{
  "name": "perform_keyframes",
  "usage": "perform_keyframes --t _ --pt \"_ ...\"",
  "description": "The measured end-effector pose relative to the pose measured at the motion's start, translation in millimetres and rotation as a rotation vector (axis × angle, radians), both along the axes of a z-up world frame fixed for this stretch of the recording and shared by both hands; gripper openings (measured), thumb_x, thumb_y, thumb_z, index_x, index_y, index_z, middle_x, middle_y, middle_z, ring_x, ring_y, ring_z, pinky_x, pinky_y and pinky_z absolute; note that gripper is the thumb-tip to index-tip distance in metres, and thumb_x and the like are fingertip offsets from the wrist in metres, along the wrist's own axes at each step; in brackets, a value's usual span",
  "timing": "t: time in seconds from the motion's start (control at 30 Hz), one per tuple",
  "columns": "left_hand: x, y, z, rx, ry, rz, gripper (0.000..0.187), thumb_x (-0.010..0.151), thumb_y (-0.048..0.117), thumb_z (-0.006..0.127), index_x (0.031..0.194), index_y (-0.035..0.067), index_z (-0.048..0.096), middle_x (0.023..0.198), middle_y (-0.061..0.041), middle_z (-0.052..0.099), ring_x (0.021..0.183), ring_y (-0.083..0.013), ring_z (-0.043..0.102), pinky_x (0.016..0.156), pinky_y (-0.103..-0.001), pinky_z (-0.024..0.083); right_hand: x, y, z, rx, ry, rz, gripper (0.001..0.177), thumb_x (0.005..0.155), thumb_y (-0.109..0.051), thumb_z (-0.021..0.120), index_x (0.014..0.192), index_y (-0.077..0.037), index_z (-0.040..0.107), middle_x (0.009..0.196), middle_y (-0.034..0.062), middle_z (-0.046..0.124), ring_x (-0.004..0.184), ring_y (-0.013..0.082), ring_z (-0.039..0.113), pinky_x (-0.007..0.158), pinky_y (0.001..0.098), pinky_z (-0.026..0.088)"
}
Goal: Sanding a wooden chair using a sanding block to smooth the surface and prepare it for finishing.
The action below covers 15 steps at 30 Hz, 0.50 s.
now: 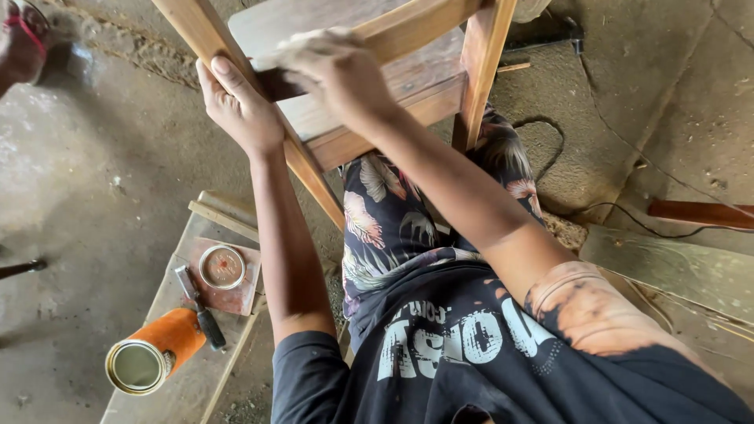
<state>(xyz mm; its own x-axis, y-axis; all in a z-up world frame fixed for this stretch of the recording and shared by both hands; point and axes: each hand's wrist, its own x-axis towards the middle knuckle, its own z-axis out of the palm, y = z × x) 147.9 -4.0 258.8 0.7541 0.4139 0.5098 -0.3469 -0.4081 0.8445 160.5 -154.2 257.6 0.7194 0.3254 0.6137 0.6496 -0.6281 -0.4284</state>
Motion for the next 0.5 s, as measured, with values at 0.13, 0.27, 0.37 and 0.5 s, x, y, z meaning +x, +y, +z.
perform_keyframes --t 0.13,0.27,0.37,0.5 --pt "0.2 0.4 -3.1 0.010 -0.015 0.005 0.059 0.108 0.051 0.033 0.108 -0.003 0.058 0.096 -0.017 0.063 0.081 -0.0250 0.061 0.076 -0.038 0.048 -8.9 -42.0 12.2 0.075 -0.004 0.009 0.018 0.092 -0.003 0.081 0.108 -0.008 0.077 0.109 0.0077 0.079 0.102 0.0235 0.074 0.094 0.0382 0.051" --pt "-2.0 -2.3 15.2 0.041 -0.029 -0.028 0.056 0.108 0.052 0.029 0.097 0.002 0.052 0.085 -0.009 0.052 0.073 -0.0225 0.053 0.070 -0.036 0.045 -5.0 -20.4 19.0 0.037 -0.077 -0.088 0.021 0.084 0.000 0.084 0.102 -0.010 0.078 0.100 0.0078 0.080 0.091 0.0213 0.078 0.086 0.0337 0.062" --pt "2.1 2.0 2.0 0.058 -0.019 -0.002 0.055 0.108 0.051 0.032 0.106 0.002 0.057 0.087 -0.016 0.065 0.073 -0.0267 0.064 0.067 -0.037 0.048 5.3 30.4 -5.8 -0.015 -0.023 -0.108 0.022 0.093 -0.010 0.065 0.111 -0.019 0.075 0.113 0.0004 0.077 0.105 0.0200 0.073 0.096 0.0395 0.048" --pt "2.3 0.8 -1.8 -0.049 -0.029 -0.075 0.056 0.106 0.060 0.036 0.099 0.008 0.056 0.073 -0.007 0.061 0.061 -0.0152 0.058 0.054 -0.030 0.045 -5.4 20.2 -2.8 -0.177 -0.072 -0.107 0.026 0.094 -0.012 0.068 0.120 -0.016 0.064 0.114 0.0040 0.074 0.101 0.0263 0.072 0.093 0.0427 0.047"
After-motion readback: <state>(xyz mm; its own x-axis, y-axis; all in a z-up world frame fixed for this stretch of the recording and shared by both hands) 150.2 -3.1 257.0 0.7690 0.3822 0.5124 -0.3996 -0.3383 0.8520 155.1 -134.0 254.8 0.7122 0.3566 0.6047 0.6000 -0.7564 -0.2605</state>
